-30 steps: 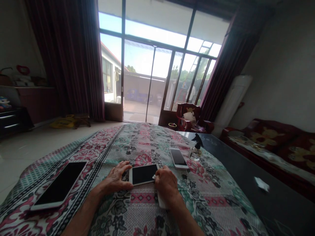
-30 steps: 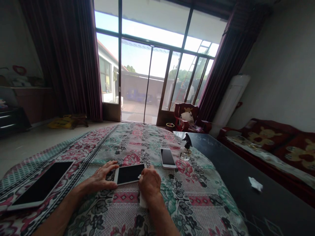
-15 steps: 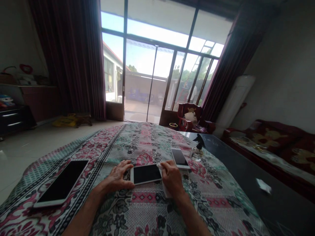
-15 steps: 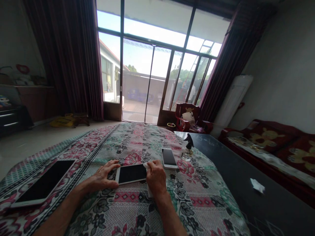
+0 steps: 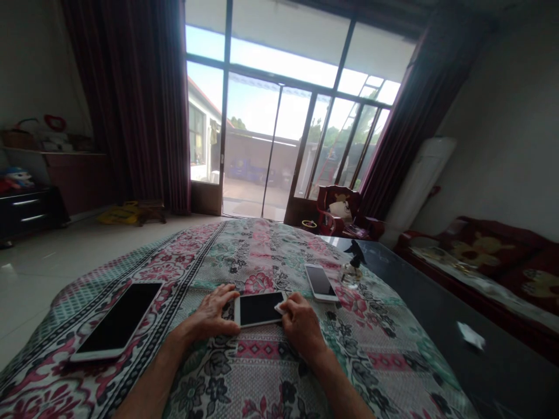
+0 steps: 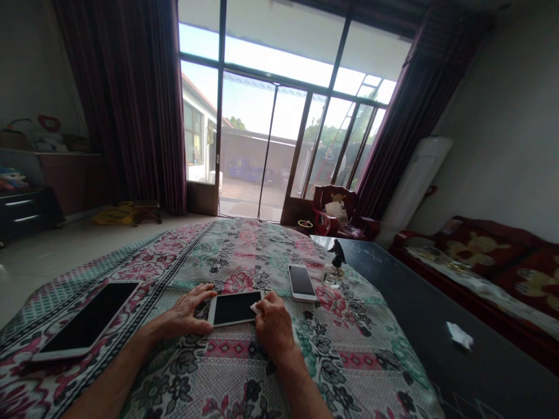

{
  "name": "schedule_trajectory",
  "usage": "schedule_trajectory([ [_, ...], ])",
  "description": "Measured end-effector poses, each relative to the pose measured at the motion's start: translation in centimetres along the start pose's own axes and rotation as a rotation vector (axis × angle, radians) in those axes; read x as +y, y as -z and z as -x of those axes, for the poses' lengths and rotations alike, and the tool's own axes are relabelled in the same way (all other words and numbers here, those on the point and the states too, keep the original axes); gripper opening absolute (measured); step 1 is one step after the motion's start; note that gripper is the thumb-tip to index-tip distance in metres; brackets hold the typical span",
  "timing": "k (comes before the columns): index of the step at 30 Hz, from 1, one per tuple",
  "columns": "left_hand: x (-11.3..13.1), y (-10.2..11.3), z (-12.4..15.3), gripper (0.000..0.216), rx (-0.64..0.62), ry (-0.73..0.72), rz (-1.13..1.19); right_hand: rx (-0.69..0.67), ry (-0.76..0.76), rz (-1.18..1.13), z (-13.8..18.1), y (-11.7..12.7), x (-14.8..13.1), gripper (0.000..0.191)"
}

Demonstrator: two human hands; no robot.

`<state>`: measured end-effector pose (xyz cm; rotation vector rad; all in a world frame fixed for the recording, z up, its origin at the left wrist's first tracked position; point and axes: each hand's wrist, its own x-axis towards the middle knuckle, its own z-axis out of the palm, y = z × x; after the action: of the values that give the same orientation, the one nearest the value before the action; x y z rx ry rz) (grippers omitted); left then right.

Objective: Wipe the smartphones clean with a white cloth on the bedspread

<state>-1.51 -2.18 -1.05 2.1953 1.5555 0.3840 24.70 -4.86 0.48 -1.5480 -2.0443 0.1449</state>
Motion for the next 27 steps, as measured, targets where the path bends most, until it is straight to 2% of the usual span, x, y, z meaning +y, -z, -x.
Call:
schedule_trajectory([
  [2,0.2,0.1,0.1,0.083,-0.005,0.0,0.001,-0.015,0.049,-0.053,0.5,0.4,0.4,0.025],
  [6,0.4,0.2,0.2,0.082,0.001,-0.002,-0.006,0.057,0.242,-0.101,1.4,0.5,1.0,0.026],
  [8,0.3,0.1,0.1,0.082,0.011,-0.002,-0.01,0.05,0.316,-0.099,1.7,0.3,1.1,0.029],
  [12,0.2,0.1,0.1,0.083,0.01,0.0,-0.015,0.011,0.352,-0.086,1.8,-0.1,0.9,0.033],
  [17,0.6,0.5,0.5,0.082,-0.003,-0.003,-0.002,-0.033,0.38,-0.06,1.6,0.1,0.6,0.023],
  [21,0.8,0.6,0.4,0.083,0.0,0.002,0.004,-0.081,0.43,-0.019,1.4,0.0,-0.5,0.021],
  [27,0.5,0.7,0.3,0.081,-0.005,-0.022,0.016,-0.136,0.507,0.029,0.9,-1.2,-3.9,0.012],
])
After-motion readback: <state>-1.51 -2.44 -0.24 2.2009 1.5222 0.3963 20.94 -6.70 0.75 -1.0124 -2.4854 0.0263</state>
